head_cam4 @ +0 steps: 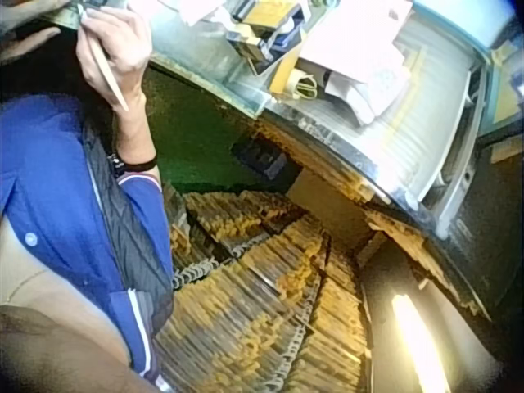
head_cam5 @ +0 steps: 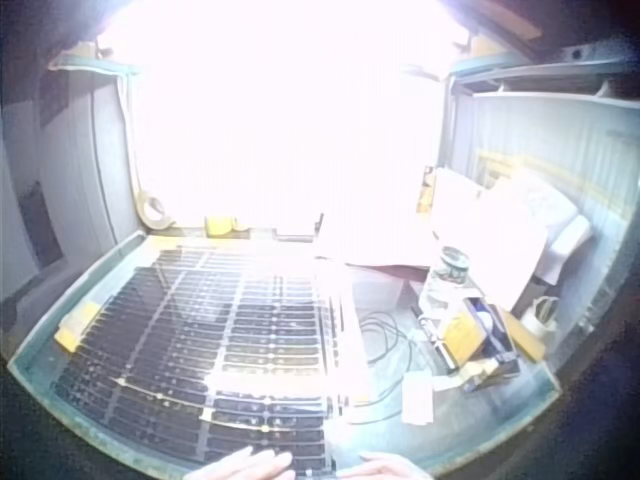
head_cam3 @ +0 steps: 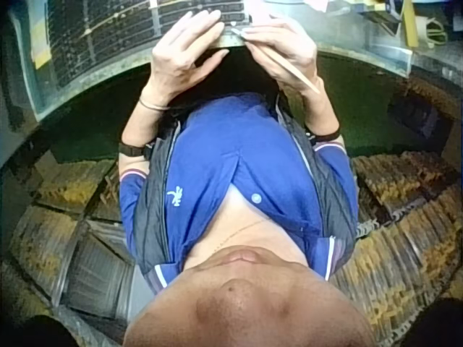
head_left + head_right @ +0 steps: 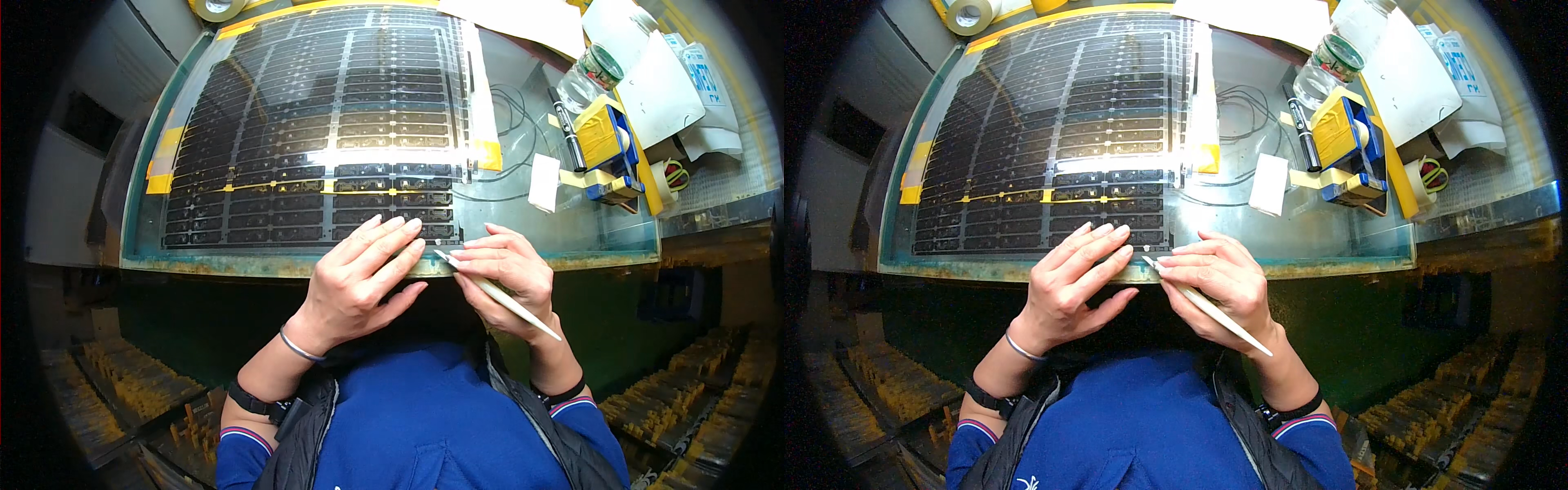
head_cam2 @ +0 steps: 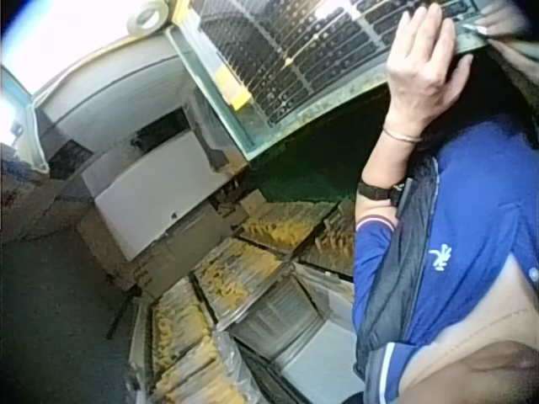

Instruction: Inspecting and applying components to solar panel sheets on a glass workbench.

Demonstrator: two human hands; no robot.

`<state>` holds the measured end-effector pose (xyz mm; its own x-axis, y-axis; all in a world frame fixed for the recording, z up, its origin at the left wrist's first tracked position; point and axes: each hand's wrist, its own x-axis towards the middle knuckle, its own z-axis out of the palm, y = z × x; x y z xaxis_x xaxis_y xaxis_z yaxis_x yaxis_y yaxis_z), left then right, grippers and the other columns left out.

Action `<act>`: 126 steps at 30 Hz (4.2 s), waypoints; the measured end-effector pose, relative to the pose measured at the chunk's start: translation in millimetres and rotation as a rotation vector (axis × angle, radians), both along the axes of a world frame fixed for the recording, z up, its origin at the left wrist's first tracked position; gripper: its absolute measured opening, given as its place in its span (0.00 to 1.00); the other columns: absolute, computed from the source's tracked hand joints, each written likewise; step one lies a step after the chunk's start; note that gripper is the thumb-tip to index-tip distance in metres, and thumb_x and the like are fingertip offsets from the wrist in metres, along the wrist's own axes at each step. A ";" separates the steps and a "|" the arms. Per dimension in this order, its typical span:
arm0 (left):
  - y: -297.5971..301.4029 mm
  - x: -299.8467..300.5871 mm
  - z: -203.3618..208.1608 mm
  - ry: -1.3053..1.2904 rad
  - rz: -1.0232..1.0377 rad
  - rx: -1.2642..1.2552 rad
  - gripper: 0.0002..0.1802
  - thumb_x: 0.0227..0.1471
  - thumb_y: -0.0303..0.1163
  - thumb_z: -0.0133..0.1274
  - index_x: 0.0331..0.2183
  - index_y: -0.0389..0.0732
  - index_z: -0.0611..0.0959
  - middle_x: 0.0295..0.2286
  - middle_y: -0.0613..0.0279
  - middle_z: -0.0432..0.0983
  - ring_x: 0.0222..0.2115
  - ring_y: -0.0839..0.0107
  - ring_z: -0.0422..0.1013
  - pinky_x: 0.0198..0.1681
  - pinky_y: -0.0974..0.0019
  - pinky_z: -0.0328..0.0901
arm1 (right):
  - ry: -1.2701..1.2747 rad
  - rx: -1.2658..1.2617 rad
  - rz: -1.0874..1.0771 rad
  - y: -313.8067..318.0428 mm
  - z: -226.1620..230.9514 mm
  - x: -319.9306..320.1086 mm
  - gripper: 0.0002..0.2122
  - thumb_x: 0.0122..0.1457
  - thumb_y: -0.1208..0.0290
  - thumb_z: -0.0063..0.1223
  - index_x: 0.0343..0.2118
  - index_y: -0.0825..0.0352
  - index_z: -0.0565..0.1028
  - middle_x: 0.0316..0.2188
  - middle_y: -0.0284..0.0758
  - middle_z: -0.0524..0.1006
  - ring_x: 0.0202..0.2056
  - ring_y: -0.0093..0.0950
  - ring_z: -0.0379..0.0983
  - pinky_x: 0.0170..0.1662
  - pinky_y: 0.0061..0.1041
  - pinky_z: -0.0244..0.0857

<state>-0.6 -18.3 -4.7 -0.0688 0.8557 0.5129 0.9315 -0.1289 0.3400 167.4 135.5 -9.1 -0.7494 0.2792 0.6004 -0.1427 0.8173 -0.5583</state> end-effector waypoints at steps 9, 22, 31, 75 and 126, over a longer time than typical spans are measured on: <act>1.1 0.1 0.0 0.014 -0.003 0.000 0.25 0.39 0.35 0.65 0.42 0.39 0.81 0.45 0.54 0.75 0.47 0.59 0.72 0.54 0.56 0.65 | -0.014 -0.016 0.005 0.5 2.4 -0.9 0.10 0.42 0.80 0.64 0.29 0.63 0.80 0.30 0.30 0.81 0.35 0.29 0.78 0.48 0.39 0.67; 4.3 1.0 4.0 -0.037 0.013 -0.019 0.20 0.36 0.31 0.62 0.37 0.38 0.83 0.44 0.55 0.76 0.45 0.59 0.73 0.52 0.55 0.67 | 0.042 0.058 -0.041 -3.8 -8.4 -5.1 0.10 0.39 0.80 0.64 0.28 0.61 0.80 0.28 0.31 0.81 0.32 0.30 0.78 0.49 0.44 0.67; 5.3 1.6 5.1 -0.050 0.024 0.026 0.15 0.40 0.33 0.64 0.33 0.38 0.83 0.40 0.56 0.78 0.42 0.58 0.75 0.49 0.57 0.69 | 0.032 -0.445 -0.161 -13.1 -9.4 1.1 0.05 0.59 0.73 0.54 0.33 0.69 0.77 0.30 0.38 0.81 0.37 0.31 0.79 0.47 0.37 0.70; 8.4 10.7 4.0 0.020 0.030 0.042 0.14 0.44 0.24 0.59 0.37 0.33 0.81 0.40 0.53 0.74 0.39 0.59 0.71 0.42 0.59 0.67 | -0.097 0.101 -0.075 -4.6 19.4 -20.4 0.11 0.46 0.78 0.61 0.35 0.67 0.77 0.28 0.40 0.77 0.39 0.40 0.75 0.47 0.38 0.68; 11.9 20.0 1.7 -0.014 0.040 0.048 0.10 0.46 0.19 0.54 0.35 0.32 0.81 0.40 0.48 0.76 0.44 0.51 0.73 0.54 0.49 0.63 | 0.428 -0.059 -1.363 81.4 -65.6 190.0 0.10 0.50 0.80 0.62 0.26 0.68 0.68 0.26 0.35 0.76 0.30 0.23 0.73 0.39 0.25 0.69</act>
